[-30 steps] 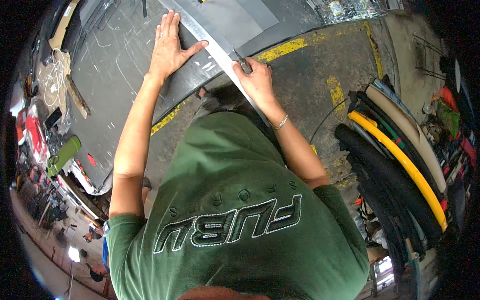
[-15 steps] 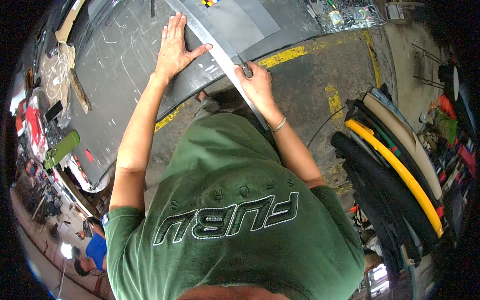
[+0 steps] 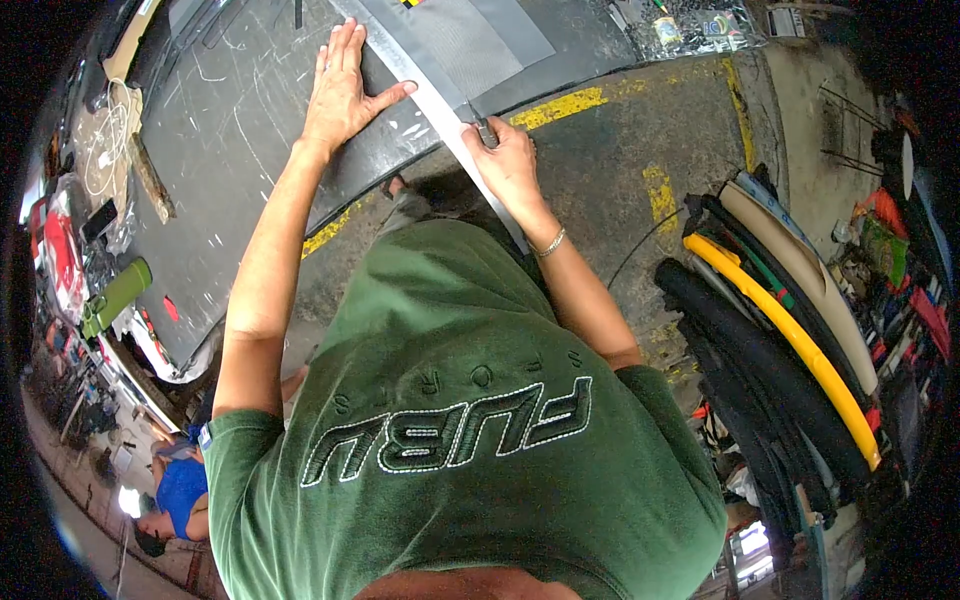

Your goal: Measure and cut rectangular pieces of synthetic grey material using a metal ruler and a utility knife on a workbench.

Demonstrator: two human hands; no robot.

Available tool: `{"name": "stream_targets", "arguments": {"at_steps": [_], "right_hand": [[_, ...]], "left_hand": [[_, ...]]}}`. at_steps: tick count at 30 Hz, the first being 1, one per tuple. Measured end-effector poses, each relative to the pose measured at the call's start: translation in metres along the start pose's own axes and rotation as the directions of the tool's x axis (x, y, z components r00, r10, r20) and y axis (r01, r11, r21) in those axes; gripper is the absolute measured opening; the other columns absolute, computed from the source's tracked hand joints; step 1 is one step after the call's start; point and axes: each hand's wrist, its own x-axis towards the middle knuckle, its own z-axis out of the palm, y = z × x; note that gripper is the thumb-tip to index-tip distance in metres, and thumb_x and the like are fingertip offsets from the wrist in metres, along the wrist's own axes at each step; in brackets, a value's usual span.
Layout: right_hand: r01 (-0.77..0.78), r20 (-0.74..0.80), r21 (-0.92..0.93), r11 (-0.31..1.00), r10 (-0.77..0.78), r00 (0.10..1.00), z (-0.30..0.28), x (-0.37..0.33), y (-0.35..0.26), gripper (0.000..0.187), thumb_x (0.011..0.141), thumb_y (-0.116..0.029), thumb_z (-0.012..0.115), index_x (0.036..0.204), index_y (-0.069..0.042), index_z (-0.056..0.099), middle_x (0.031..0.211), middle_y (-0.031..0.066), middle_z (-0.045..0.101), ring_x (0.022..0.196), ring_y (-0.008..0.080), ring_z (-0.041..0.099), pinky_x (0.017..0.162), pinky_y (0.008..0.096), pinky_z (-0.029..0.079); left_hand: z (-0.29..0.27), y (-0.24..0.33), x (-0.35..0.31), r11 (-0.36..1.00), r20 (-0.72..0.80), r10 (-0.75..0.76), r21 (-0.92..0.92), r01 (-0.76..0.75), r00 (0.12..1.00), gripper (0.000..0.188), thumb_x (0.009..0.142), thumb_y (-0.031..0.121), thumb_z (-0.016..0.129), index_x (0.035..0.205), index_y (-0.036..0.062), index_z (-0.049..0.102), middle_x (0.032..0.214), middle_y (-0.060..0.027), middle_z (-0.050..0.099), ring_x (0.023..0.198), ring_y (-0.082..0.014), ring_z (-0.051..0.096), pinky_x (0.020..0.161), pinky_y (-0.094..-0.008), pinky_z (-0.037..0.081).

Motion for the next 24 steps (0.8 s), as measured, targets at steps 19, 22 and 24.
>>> {"name": "stream_targets", "arguments": {"at_steps": [19,22,24], "right_hand": [[-0.002,0.024,-0.049,0.999,0.003,1.000,-0.004,0.001,-0.002,0.032,0.093,-0.030,0.073,0.100,0.002,0.073,0.080,0.0119,0.073,0.072,0.0138,0.064,0.071,0.0333,0.052],[0.053,0.062,0.000,0.999,-0.053,0.997,-0.012,0.003,-0.003,0.038,0.093,-0.036,0.072,0.098,0.002,0.072,0.074,0.0142,0.069,0.065,0.0212,0.065,0.065,0.0381,0.051],[0.037,0.120,0.024,0.999,-0.040,0.992,-0.024,0.007,0.001,0.036,0.095,-0.035,0.072,0.099,0.002,0.072,0.074,0.0093,0.069,0.067,0.0159,0.064,0.065,0.0333,0.051]], "left_hand": [[0.003,-0.001,-0.001,1.000,-0.021,0.012,-0.010,-0.012,1.000,0.119,0.074,0.073,0.077,0.152,-0.0064,0.037,0.163,-0.0261,0.031,0.156,-0.0386,0.023,0.127,-0.0534,0.018],[0.002,0.000,0.000,1.000,-0.011,0.006,-0.002,-0.006,1.000,0.119,0.074,0.073,0.077,0.152,-0.0068,0.037,0.163,-0.0262,0.031,0.156,-0.0388,0.023,0.127,-0.0534,0.018],[0.002,0.000,0.000,1.000,-0.010,0.006,-0.001,-0.006,1.000,0.119,0.074,0.073,0.077,0.152,-0.0071,0.037,0.163,-0.0261,0.031,0.155,-0.0390,0.023,0.127,-0.0534,0.019]]}}
